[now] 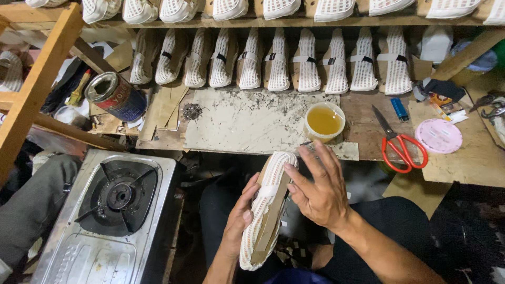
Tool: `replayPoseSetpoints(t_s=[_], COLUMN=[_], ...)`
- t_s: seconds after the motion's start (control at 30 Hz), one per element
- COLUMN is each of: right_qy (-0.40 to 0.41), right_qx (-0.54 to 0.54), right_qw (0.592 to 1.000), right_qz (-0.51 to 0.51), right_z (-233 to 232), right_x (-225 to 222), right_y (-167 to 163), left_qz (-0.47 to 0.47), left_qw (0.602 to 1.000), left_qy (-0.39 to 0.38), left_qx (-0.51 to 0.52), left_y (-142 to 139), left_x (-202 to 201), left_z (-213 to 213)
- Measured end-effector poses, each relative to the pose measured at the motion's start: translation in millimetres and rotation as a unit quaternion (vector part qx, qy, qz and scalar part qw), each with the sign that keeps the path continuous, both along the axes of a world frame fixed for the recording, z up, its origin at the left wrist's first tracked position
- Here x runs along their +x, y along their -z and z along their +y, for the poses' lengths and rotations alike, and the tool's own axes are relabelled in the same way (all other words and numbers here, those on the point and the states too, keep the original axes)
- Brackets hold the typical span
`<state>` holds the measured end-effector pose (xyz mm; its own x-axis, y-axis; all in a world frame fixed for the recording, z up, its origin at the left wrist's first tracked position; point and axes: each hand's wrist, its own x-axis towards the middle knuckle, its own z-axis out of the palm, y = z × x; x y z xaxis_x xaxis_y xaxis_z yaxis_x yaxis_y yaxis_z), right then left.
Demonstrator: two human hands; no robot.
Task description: The person holds a woven shoe upper on their lap and presses a flat cardboard insole into it, smoothing and seating the insole along its length with their hand. They occasionally reach toward a cup of glue on the workbench, then lift the finished shoe up and place it on the upper storage rack with the other completed shoes.
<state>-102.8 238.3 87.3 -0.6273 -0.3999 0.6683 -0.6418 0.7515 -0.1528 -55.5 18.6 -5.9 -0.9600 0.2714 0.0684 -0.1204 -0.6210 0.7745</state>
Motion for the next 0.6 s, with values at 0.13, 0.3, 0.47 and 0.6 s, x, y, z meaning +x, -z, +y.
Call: replayPoseSetpoints(t_s=[0.13,0.3,0.47,0.6], right_qy=[-0.005,0.037,0.03,0.013], right_qx=[-0.025,-0.056,-0.099,-0.121], right_qw=[1.0,0.997,0.993,0.991], right_qz=[-0.009,-0.034,-0.063,-0.061], right_z=[-0.3,-2.2,2.0,3.1], right_x=[1.1,3.8,3.6,2.8], right_y=[1.8,0.6,-2.8,-0.8], left_qz=[0.011,-0.005,-0.01,-0.047], left_qw=[1.0,1.0,0.998,0.998], left_qy=[0.004,0.003,0.001,0.003], left_qx=[-0.002,0.0,0.055,0.034], left_y=[1.6,2.3,-1.3,-10.2], left_x=[2.4,2.8,3.7,5.0], left_z=[0.4,3.4,6.0,3.4])
